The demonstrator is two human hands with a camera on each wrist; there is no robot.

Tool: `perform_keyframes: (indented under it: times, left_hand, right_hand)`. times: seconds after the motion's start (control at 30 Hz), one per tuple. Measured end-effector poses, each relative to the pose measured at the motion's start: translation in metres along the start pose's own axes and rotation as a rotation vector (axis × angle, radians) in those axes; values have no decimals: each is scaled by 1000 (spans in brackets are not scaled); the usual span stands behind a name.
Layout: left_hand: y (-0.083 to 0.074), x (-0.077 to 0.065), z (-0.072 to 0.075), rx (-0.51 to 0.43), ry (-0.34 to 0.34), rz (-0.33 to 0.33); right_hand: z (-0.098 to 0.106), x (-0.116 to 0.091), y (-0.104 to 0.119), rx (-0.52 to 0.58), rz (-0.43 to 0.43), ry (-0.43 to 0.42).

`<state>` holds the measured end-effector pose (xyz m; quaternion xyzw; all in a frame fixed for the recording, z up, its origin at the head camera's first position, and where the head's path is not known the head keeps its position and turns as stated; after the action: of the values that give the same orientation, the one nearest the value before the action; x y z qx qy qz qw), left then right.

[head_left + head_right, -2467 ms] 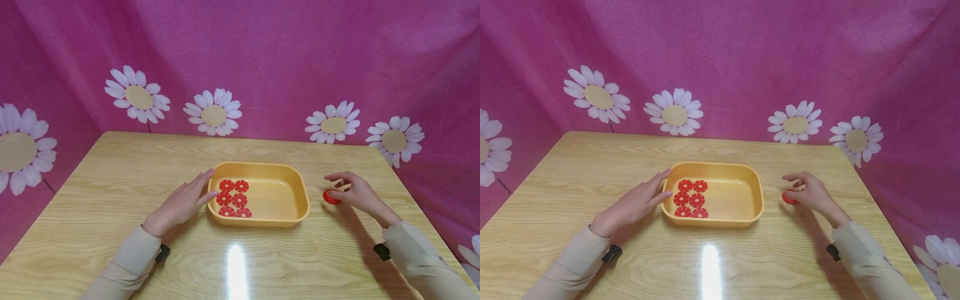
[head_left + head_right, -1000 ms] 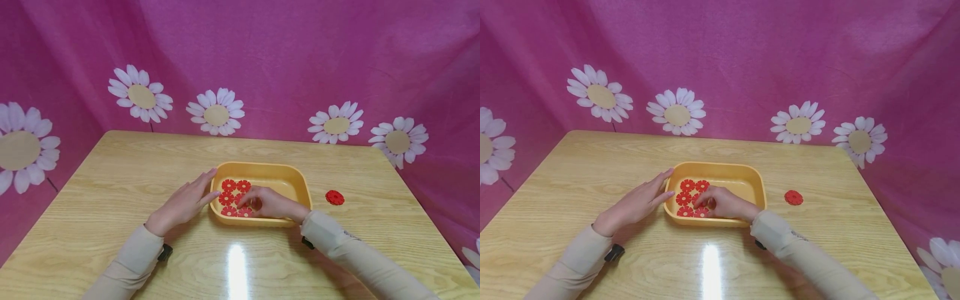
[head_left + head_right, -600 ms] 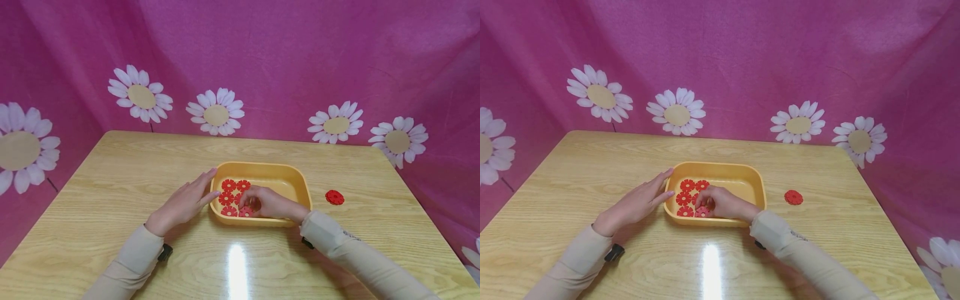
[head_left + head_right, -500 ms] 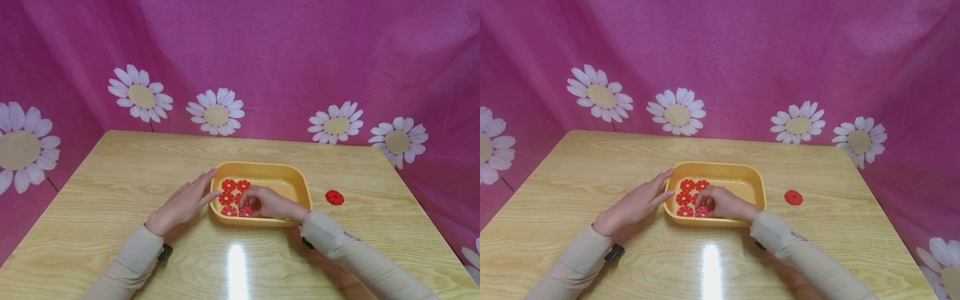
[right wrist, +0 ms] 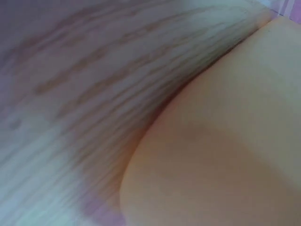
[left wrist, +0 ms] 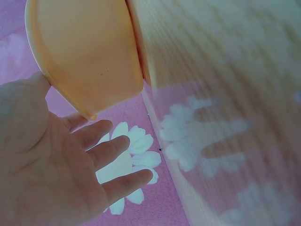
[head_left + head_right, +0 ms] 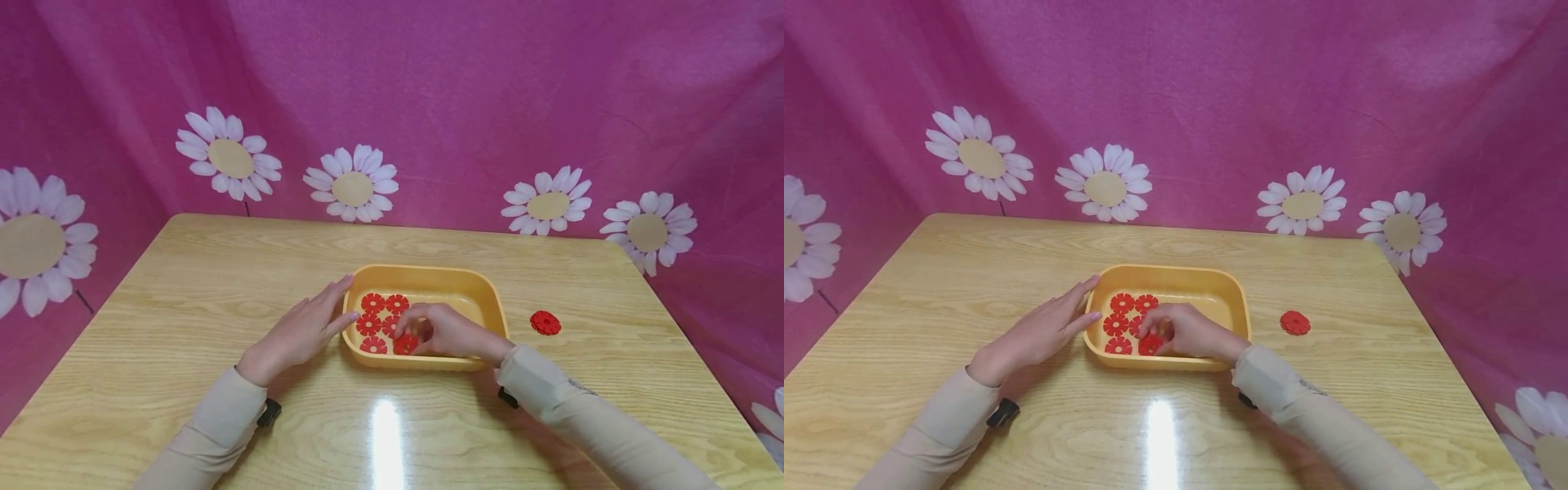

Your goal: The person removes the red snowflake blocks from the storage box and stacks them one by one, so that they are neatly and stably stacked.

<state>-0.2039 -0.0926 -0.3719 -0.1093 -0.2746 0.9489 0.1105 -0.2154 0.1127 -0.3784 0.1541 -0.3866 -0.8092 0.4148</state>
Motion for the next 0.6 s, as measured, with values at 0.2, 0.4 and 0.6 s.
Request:
perform_keyframes:
  times: [0.2, 0.4, 0.6]
  left_hand:
    - [0, 0, 0, 3, 3, 5]
    - [0, 0, 1, 4, -5, 4]
    - [0, 0, 0, 6, -6, 3]
  right_hand:
    - [22, -10, 0, 115, 11, -99]
    - [52, -27, 2, 135, 17, -192]
    - [84, -54, -6, 141, -39, -299]
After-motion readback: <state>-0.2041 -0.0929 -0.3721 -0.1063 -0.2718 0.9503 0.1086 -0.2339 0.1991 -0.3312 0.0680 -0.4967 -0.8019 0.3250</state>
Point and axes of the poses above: each hand's wrist, its own x-axis towards the middle knuckle, its own z-axis out of the back of the hand, y = z × x, the point moved 6 cm from there along x, towards the middle knuckle, and after that the axes turned 12 degrees about z, right-handed, at the moved point
